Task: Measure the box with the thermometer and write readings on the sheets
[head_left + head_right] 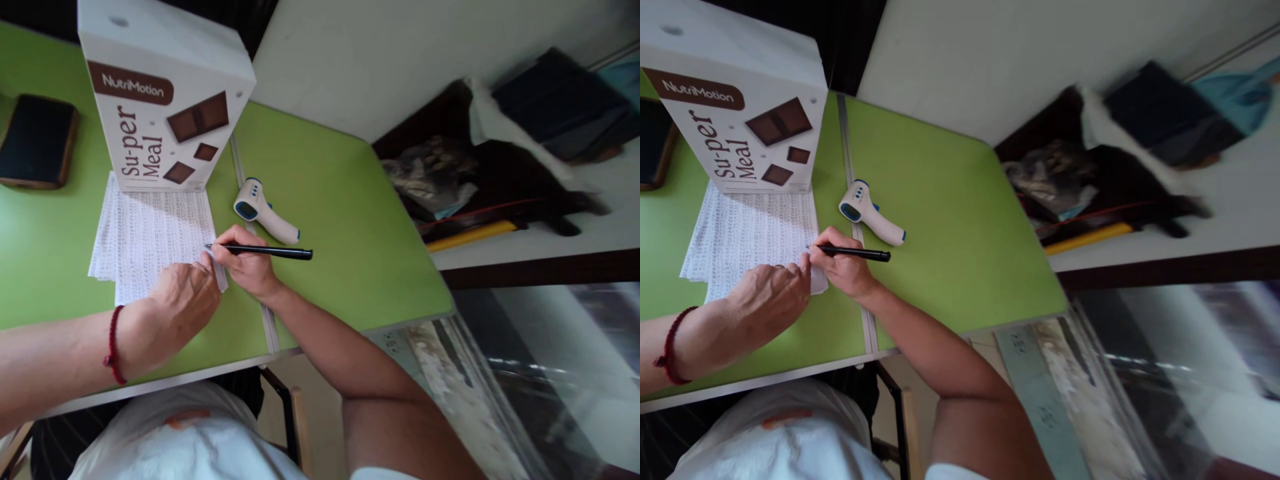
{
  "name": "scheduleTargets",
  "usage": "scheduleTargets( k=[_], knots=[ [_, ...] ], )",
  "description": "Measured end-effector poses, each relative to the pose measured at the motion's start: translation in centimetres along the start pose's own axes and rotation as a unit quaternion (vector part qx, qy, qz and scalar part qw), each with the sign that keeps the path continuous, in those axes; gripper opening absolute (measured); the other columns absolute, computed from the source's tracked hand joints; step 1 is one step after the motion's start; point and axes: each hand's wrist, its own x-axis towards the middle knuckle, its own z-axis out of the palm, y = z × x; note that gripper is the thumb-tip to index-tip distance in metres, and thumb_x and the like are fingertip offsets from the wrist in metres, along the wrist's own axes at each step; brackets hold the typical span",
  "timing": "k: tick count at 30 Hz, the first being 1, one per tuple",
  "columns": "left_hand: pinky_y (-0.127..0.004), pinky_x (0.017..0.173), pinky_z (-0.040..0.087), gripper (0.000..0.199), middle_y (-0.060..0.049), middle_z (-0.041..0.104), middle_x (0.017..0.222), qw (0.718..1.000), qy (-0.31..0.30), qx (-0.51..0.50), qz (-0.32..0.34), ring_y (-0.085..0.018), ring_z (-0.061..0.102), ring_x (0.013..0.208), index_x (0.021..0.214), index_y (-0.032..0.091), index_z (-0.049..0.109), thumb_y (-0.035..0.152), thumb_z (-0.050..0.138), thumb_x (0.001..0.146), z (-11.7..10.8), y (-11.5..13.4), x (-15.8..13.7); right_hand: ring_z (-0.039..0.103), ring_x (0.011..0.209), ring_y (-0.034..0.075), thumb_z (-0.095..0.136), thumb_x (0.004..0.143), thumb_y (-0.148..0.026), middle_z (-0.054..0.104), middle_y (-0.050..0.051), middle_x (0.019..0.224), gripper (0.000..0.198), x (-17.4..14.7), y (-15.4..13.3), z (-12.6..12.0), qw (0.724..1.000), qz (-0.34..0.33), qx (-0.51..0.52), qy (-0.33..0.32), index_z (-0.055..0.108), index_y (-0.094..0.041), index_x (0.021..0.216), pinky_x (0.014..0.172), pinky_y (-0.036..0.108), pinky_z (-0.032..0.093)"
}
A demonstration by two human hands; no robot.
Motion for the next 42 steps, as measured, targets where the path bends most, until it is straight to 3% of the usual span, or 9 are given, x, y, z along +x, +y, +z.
scheduleTargets(
  k=[6, 11, 16, 20, 28, 42],
  knots=[
    [-0.025, 0.052, 0.044, 0.046, -0.01, 0.07, 0.082, 0.998, -0.053, 0.025, 0.011, -0.016, 0.064, 0.067, 0.12, 0.006, 0.064, -0.007, 0.043, 0.081, -0.6, -0.1, 0.3, 0.048, 0.055, 0.009, 0.058, 0.082, -0.031, 0.055, -0.005, 0.06, 0.019, 0.0, 0.0, 0.0, 1.0, -0.003, -0.006, 0.008, 0.053, -0.021, 0.068, 0.054, 0.023, 0.041],
    [-0.026, 0.052, 0.043, 0.044, -0.01, 0.068, 0.079, 0.999, -0.024, 0.023, 0.006, -0.016, 0.063, 0.066, 0.12, 0.003, 0.063, -0.006, 0.043, 0.082, 0.0, 0.1, 0.5, 0.048, 0.056, 0.01, 0.058, 0.082, -0.032, 0.055, -0.005, 0.06, 0.018, -0.1, 0.0, 0.0, 1.0, 0.01, -0.005, 0.0, 0.053, -0.021, 0.068, 0.054, 0.024, 0.042],
    [-0.026, 0.048, 0.04, 0.047, -0.009, 0.067, 0.073, 0.997, -0.061, 0.033, 0.016, -0.016, 0.062, 0.062, 0.123, 0.003, 0.062, -0.005, 0.043, 0.08, 0.5, 0.3, 0.7, 0.048, 0.055, 0.01, 0.058, 0.081, -0.032, 0.055, -0.005, 0.059, 0.018, -0.1, 0.0, 0.0, 1.0, 0.007, -0.007, 0.004, 0.054, -0.021, 0.068, 0.053, 0.023, 0.041],
    [-0.026, 0.05, 0.04, 0.048, -0.008, 0.067, 0.074, 0.998, -0.035, 0.043, 0.02, -0.016, 0.061, 0.063, 0.121, 0.004, 0.063, -0.006, 0.043, 0.079, 0.3, 0.1, 0.4, 0.047, 0.054, 0.01, 0.057, 0.081, -0.03, 0.054, -0.005, 0.058, 0.016, 0.0, 0.1, 0.1, 0.999, -0.006, -0.024, 0.034, 0.053, -0.022, 0.068, 0.054, 0.023, 0.041],
    [-0.025, 0.052, 0.043, 0.043, -0.006, 0.066, 0.075, 1.0, -0.013, 0.026, 0.001, -0.015, 0.061, 0.065, 0.115, 0.01, 0.065, -0.004, 0.043, 0.081, 0.4, 0.1, 0.0, 0.046, 0.055, 0.009, 0.057, 0.082, -0.031, 0.053, -0.005, 0.058, 0.019, 0.0, -0.1, 0.0, 1.0, 0.002, -0.019, 0.013, 0.051, -0.021, 0.067, 0.054, 0.024, 0.04],
    [-0.027, 0.053, 0.041, 0.041, -0.007, 0.064, 0.074, 0.998, 0.031, 0.055, 0.014, -0.016, 0.06, 0.064, 0.116, 0.006, 0.064, -0.003, 0.046, 0.081, 1.3, 0.2, -0.4, 0.047, 0.054, 0.009, 0.056, 0.08, -0.028, 0.054, -0.006, 0.058, 0.017, -0.1, 0.1, 0.1, 0.999, -0.019, -0.02, 0.033, 0.051, -0.022, 0.066, 0.053, 0.024, 0.04]
  ],
)
